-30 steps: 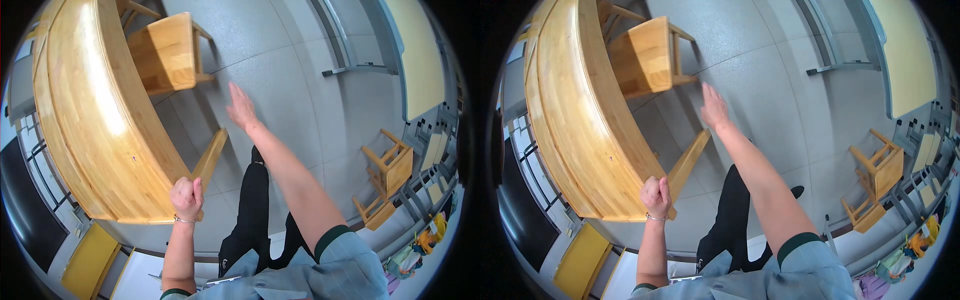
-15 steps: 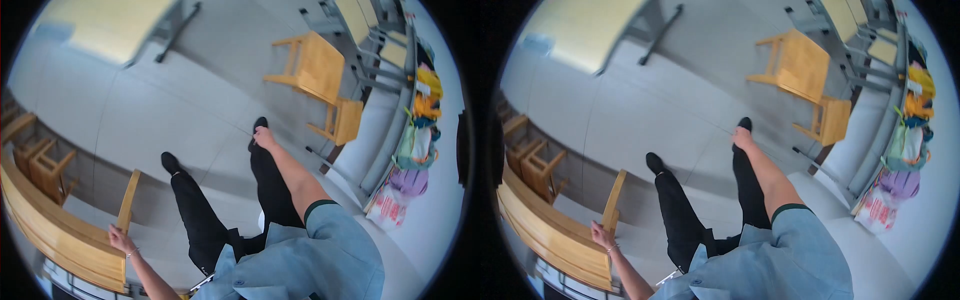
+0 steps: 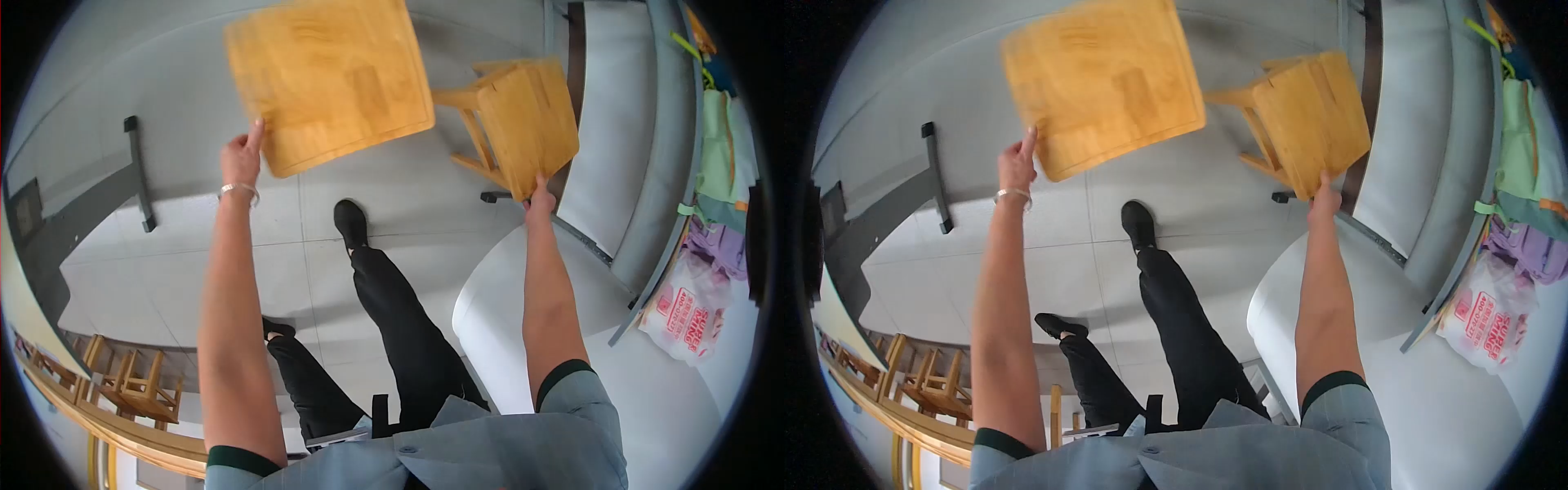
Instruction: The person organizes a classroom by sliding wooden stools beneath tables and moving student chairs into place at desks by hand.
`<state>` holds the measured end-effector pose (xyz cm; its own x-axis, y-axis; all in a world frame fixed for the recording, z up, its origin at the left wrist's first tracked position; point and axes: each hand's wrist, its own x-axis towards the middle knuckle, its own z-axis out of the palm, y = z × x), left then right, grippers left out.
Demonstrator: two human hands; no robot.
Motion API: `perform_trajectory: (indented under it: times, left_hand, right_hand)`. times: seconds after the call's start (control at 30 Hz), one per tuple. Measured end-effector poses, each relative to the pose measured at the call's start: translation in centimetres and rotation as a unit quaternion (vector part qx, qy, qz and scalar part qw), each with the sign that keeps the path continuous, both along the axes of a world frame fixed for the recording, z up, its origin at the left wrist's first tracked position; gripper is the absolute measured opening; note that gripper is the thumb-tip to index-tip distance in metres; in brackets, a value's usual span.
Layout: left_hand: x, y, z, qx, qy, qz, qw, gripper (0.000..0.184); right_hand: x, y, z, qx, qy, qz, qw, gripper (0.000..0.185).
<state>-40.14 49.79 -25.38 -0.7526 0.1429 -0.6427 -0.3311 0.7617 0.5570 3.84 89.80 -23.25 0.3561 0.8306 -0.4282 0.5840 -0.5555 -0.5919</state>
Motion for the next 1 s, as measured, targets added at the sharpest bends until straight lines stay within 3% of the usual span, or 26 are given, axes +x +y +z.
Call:
perform_trajectory:
  times: [0.03, 0.13, 0.23, 0.37, 0.47, 0.53, 0.63, 0.83, 1.0]
  left_hand:
    - [-0.2, 2.1, 0.4, -0.005, -0.026, 0.002, 1.000, 0.066]
    - [-0.1, 2.3, -2.4, 0.100, -0.060, 0.068, 0.991, 0.075]
    - [-0.3, 2.2, -2.9, 0.188, -0.134, 0.115, 0.966, 0.082]
    - [3.0, 1.2, -2.5, 0.232, -0.136, 0.145, 0.952, 0.081]
    - [7.8, -1.6, -2.8, 0.166, -0.145, 0.153, 0.963, 0.082]
    - [11.7, -4.1, -2.1, 0.144, -0.188, 0.216, 0.947, 0.080]
    - [18.4, -9.0, -2.5, 0.223, -0.099, 0.328, 0.913, 0.079]
    - [29.9, -24.2, -1.3, 0.162, -0.111, 0.404, 0.893, 0.076]
    - [42.1, -32.0, 1.5, 0.160, -0.086, 0.466, 0.866, 0.069]
  right_hand:
    - [-0.2, 0.3, 0.3, -0.072, 0.102, -0.048, 0.991, 0.054]
    - [0.7, 0.7, -2.8, -0.062, 0.325, -0.024, 0.943, 0.066]
    - [1.3, -0.1, -4.1, -0.064, 0.418, -0.005, 0.906, 0.070]
    - [0.7, -1.8, -4.6, -0.087, 0.417, 0.001, 0.905, 0.069]
    - [-0.1, -6.0, -4.5, -0.076, 0.403, 0.012, 0.912, 0.070]
    - [-0.2, -9.3, -4.5, -0.067, 0.390, 0.007, 0.918, 0.072]
    - [-0.9, -14.5, -2.1, -0.100, 0.341, -0.059, 0.933, 0.075]
    - [4.3, -24.2, -3.6, -0.126, 0.336, 0.045, 0.932, 0.079]
    - [7.8, -30.5, -2.9, -0.184, 0.331, 0.168, 0.910, 0.076]
